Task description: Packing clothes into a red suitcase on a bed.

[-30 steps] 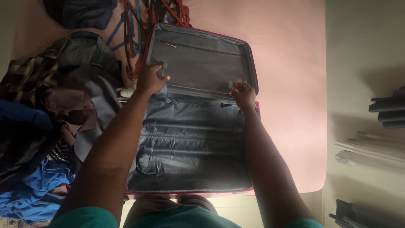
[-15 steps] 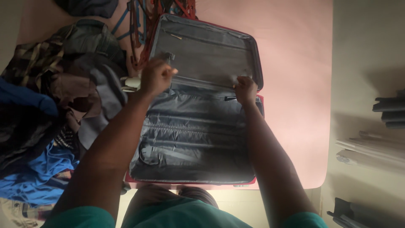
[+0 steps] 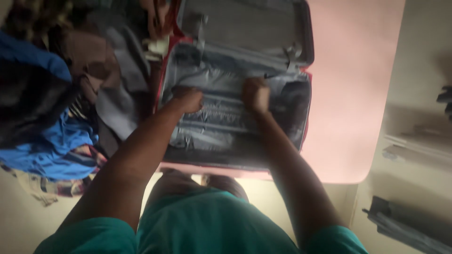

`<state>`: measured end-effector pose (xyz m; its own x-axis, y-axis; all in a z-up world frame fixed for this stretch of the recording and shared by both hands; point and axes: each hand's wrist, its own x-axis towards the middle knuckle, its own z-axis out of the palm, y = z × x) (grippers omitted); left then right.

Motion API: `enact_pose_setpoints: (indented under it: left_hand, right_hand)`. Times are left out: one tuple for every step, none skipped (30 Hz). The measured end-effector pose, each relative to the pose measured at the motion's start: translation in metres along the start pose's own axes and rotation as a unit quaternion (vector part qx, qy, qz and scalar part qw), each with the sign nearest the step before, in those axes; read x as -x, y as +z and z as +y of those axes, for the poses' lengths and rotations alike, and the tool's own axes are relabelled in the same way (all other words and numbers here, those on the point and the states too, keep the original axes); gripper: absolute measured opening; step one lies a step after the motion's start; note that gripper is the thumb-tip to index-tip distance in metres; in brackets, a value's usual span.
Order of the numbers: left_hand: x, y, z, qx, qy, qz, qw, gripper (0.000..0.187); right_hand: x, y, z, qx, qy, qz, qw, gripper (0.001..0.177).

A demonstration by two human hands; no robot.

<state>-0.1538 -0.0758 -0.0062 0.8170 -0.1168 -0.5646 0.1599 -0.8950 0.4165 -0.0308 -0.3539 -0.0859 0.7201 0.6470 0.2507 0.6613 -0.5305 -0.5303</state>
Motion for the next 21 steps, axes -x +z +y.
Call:
enact_pose_setpoints:
  left_hand:
    - [-0.003,0.023,-0.012,0.004,0.000,-0.007,1.000,0.024]
    - [-0.006,0.045,-0.024,-0.029,-0.009,-0.040,0.999,0.030]
    - [-0.010,0.068,-0.035,-0.062,-0.017,-0.073,0.995,0.038]
    - [0.000,0.066,-0.032,-0.061,-0.016,-0.077,0.995,0.038]
    - [0.010,0.064,-0.029,-0.064,-0.047,-0.103,0.992,0.041]
    - [0.021,0.063,-0.026,-0.067,-0.077,-0.130,0.986,0.045]
    - [0.029,0.060,-0.022,-0.066,-0.076,-0.136,0.986,0.045]
    - [0.038,0.060,-0.017,-0.072,-0.111,-0.154,0.979,0.042]
    - [0.046,0.059,-0.012,-0.080,-0.145,-0.172,0.971,0.039]
    - [0.041,0.072,-0.021,-0.080,-0.144,-0.178,0.970,0.039]
    - [0.036,0.085,-0.030,-0.101,-0.140,-0.175,0.969,0.035]
    - [0.032,0.097,-0.040,-0.124,-0.137,-0.170,0.968,0.031]
    - [0.030,0.110,-0.046,-0.124,-0.138,-0.175,0.967,0.031]
    - [0.027,0.120,-0.051,-0.129,-0.128,-0.151,0.972,0.031]
    - [0.025,0.131,-0.057,-0.134,-0.118,-0.128,0.976,0.030]
    - [0.023,0.136,-0.059,-0.135,-0.118,-0.128,0.976,0.030]
    - [0.021,0.140,-0.062,-0.104,-0.148,-0.102,0.978,0.030]
    - [0.019,0.144,-0.064,-0.073,-0.177,-0.075,0.979,0.031]
    - [0.018,0.148,-0.068,-0.074,-0.176,-0.075,0.979,0.031]
    - [0.019,0.153,-0.070,-0.077,-0.160,-0.054,0.983,0.028]
    - [0.019,0.159,-0.072,-0.081,-0.143,-0.033,0.986,0.025]
  right_hand:
    - [0.017,0.015,-0.010,-0.001,0.005,-0.006,1.000,0.007]
    - [0.033,0.029,-0.020,-0.049,0.051,-0.056,0.996,0.001]
    - [0.049,0.043,-0.030,-0.097,0.096,-0.106,0.985,0.008]
    - [0.057,0.047,-0.043,-0.098,0.099,-0.108,0.984,0.008]
    - [0.065,0.050,-0.056,-0.127,0.128,-0.171,0.969,0.011]
    - [0.075,0.054,-0.071,-0.156,0.158,-0.234,0.947,0.015]
    - [0.085,0.059,-0.073,-0.158,0.162,-0.237,0.945,0.015]
    - [0.098,0.064,-0.075,-0.154,0.185,-0.289,0.926,0.018]
    - [0.111,0.069,-0.078,-0.150,0.207,-0.341,0.905,0.021]
    - [0.123,0.081,-0.069,-0.153,0.211,-0.344,0.902,0.021]
    - [0.135,0.093,-0.061,-0.124,0.184,-0.358,0.907,0.023]
    - [0.145,0.106,-0.053,-0.095,0.154,-0.372,0.911,0.026]
    - [0.150,0.108,-0.054,-0.099,0.156,-0.373,0.909,0.026]
    - [0.152,0.109,-0.054,-0.086,0.153,-0.382,0.908,0.029]
    - [0.155,0.110,-0.054,-0.074,0.149,-0.390,0.906,0.033]
    - [0.156,0.114,-0.052,-0.074,0.150,-0.389,0.906,0.033]
    - [0.158,0.117,-0.050,-0.072,0.132,-0.394,0.907,0.032]
    - [0.159,0.120,-0.048,-0.069,0.113,-0.398,0.908,0.031]
    - [0.161,0.127,-0.046,-0.069,0.114,-0.397,0.908,0.031]
    - [0.165,0.133,-0.044,-0.068,0.097,-0.415,0.902,0.030]
    - [0.169,0.139,-0.042,-0.066,0.081,-0.432,0.896,0.030]
